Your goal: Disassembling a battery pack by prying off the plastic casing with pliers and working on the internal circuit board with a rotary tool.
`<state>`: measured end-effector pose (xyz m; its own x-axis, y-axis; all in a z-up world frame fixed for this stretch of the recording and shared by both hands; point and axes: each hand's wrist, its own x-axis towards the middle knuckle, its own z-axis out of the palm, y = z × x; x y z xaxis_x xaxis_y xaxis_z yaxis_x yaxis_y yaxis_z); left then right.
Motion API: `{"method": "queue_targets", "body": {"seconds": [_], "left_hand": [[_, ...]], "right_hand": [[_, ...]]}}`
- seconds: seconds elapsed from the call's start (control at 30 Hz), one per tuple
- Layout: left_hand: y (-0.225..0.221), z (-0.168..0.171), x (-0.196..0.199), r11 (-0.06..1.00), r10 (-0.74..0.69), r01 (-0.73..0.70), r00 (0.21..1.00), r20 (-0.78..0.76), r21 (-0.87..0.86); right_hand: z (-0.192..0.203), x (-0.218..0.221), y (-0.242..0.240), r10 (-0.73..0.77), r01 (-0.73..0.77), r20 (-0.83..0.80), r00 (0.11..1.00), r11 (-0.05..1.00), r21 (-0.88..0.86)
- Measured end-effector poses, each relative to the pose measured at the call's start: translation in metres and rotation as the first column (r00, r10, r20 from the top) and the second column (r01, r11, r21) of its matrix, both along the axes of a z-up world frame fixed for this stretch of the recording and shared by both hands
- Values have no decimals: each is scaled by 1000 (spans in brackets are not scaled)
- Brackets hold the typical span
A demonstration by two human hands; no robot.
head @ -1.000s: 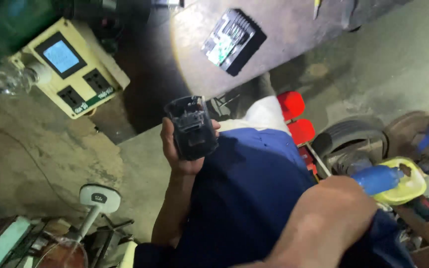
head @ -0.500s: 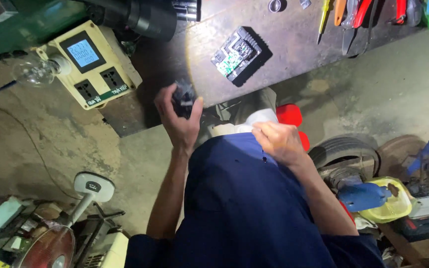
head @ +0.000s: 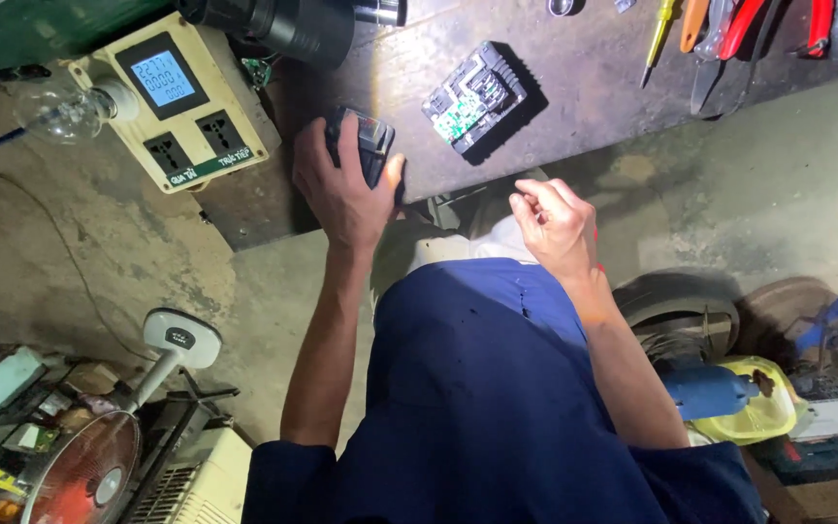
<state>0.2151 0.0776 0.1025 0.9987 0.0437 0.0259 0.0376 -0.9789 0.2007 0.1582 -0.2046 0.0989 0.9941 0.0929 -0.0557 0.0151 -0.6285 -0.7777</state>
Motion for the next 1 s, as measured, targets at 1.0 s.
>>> {"method": "queue_targets", "body": {"seconds": [1.0], "left_hand": [[-77, -19, -4, 63, 229, -446, 877, -422, -893]], "right_hand": [[-2, 106, -33, 174, -104, -93, 980, 855, 509]]}}
